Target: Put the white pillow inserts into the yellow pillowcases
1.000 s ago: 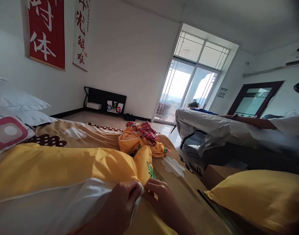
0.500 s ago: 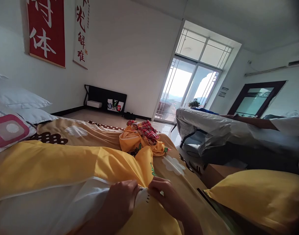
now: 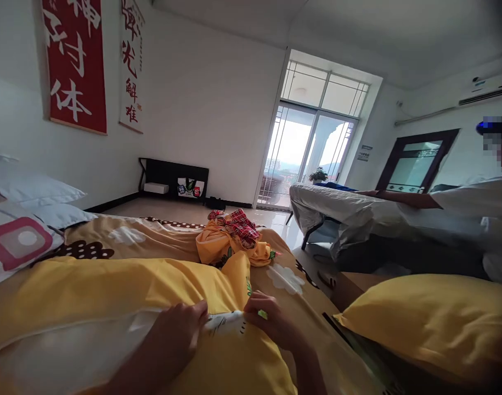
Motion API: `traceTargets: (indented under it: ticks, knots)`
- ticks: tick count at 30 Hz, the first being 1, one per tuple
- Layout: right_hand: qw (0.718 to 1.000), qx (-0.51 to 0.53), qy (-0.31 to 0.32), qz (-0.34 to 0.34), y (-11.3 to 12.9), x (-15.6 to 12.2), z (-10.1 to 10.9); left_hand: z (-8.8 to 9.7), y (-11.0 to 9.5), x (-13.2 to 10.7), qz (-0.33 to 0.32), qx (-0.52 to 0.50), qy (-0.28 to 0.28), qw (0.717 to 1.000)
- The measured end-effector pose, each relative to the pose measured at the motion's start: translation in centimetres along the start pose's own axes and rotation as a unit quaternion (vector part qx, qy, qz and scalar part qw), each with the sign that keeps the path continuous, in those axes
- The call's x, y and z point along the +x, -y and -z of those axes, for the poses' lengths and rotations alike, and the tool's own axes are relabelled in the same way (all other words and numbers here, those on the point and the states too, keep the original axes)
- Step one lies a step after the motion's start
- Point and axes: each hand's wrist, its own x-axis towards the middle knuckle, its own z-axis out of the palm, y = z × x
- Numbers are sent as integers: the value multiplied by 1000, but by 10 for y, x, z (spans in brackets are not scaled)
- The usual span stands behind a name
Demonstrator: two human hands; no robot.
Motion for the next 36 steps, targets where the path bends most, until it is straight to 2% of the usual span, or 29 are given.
traceTargets:
  ticks: [3,5,10,14,19,24,27,31,34,36]
  knots:
    - [1000,8,-14,9,-14,0,-1,20,3,-4,18,68,9,997]
    - [999,14,-27,16,-28,0,-2,32,14,-9,27,97,3,995]
    - [998,49,-27,41,-60,-2,-8,58,63,-34,39,75,-23,996]
    - [998,41,-19,43,-59,-7,-12,75,101,-59,45,40,-39,997]
    - [998,-13,-41,39,-54,-13,-21,85,142,-87,81,36,-75,993]
    - [986,-108,-125,-16,-73,-14,-35,90,192,-103,77,24,-89,993]
    - [976,-129,-170,-43,-83,-15,-43,93,226,-106,99,-1,-102,990]
    - [976,-131,-165,-56,-86,-15,-50,97,264,-107,101,0,-143,985]
    - [979,-122,-151,-56,-82,-13,-47,98,281,-109,101,13,-166,981]
    - [983,-116,-135,-54,-77,-10,-43,98,288,-112,106,17,-161,981]
